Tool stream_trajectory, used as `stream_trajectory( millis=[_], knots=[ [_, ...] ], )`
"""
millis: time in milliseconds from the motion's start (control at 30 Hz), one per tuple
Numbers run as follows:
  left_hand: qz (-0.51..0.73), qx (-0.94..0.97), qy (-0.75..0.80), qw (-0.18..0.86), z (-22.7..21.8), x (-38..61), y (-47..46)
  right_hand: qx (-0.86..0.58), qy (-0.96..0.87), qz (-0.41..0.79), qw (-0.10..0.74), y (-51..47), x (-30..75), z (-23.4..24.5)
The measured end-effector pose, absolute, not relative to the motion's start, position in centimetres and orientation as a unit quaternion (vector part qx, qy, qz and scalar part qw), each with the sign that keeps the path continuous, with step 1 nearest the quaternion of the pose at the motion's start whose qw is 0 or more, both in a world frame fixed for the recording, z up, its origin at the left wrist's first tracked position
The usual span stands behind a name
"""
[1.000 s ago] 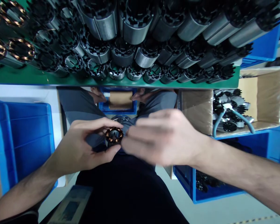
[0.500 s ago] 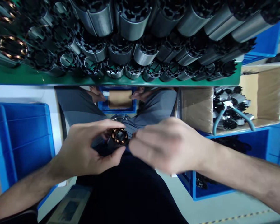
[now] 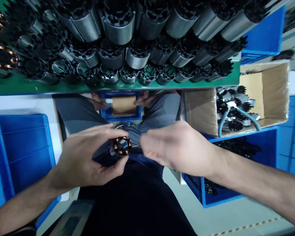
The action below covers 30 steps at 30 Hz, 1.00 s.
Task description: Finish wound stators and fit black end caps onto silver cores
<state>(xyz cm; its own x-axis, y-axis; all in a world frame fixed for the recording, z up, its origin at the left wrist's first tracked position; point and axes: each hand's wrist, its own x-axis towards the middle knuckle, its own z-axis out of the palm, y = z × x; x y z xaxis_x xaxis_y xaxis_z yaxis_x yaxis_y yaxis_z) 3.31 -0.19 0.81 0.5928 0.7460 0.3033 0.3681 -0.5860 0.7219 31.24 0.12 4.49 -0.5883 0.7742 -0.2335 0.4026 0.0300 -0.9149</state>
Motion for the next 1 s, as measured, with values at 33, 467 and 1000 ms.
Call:
stream_trajectory(
  millis=[33,467,1000],
  knots=[
    [0.294,0.812,0.354,0.359,0.8,3.5,-0.3,-0.414,-0.749,0.481,0.188,-0.1,31.8,5.0],
    [0.32,0.869,0.273,0.261,-0.4,6.9,-0.6,-0.536,-0.516,0.618,0.254,-5.0,36.1,3.7],
    [0.356,0.838,0.306,0.277,-0.9,8.6,-0.5,-0.777,-0.606,0.053,0.163,-6.5,56.9,-0.9]
  ],
)
